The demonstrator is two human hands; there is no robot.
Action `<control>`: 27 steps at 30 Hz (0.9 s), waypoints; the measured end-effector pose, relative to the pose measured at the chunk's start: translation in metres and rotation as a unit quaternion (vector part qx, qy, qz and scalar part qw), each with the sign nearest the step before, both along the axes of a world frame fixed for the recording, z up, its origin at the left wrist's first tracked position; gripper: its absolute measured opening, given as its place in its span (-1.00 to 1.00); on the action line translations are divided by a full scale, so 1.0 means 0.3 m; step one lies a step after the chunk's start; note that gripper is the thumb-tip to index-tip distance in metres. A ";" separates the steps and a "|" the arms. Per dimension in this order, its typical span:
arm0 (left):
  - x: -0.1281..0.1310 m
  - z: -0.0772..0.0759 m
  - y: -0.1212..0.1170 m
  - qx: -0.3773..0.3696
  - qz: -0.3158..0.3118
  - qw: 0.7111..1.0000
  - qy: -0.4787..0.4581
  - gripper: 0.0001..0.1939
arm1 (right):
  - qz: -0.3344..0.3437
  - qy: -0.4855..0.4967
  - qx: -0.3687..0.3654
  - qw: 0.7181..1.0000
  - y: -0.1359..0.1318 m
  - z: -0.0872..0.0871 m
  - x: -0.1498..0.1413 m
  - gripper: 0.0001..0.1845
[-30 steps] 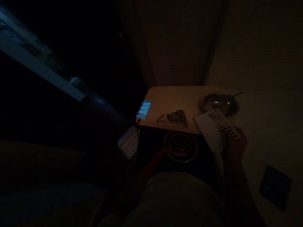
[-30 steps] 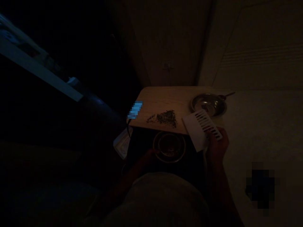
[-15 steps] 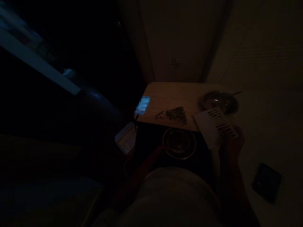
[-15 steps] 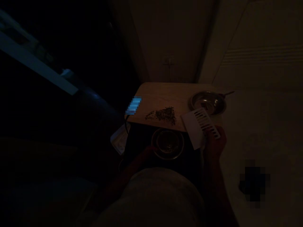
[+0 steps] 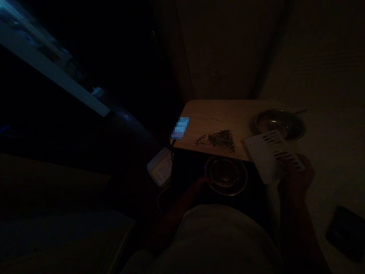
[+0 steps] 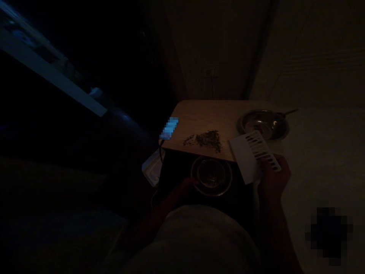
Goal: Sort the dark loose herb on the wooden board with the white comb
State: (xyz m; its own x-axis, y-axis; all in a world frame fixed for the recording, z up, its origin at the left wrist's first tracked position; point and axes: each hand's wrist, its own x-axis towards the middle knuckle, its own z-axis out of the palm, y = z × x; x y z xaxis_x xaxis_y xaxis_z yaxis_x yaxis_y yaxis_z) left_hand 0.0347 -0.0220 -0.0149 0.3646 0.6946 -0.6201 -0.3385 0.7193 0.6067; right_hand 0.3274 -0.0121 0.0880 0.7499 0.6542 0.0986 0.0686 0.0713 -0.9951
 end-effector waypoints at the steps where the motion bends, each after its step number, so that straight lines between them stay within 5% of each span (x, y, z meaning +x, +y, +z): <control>1: -0.001 0.002 -0.001 0.003 0.000 1.000 0.000 -0.66 | 0.003 0.001 0.001 1.000 0.001 -0.002 0.001 -0.84; 18: 0.012 0.064 -0.001 0.020 -0.004 0.999 -0.030 -0.73 | 0.062 -0.105 -0.019 0.992 -0.020 0.058 -0.046 -0.77; 27: 0.030 0.125 0.000 0.007 -0.003 0.999 -0.054 -0.59 | 0.162 -0.101 -0.029 0.981 -0.044 0.076 -0.051 -0.77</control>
State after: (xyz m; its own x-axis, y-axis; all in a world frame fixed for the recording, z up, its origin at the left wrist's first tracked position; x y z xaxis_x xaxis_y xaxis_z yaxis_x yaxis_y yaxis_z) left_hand 0.0438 -0.0222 0.0227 0.4323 0.7009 -0.5674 -0.3983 0.7129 0.5772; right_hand 0.3120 -0.0253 0.1107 0.4705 0.8641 0.1789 0.2469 0.0657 -0.9668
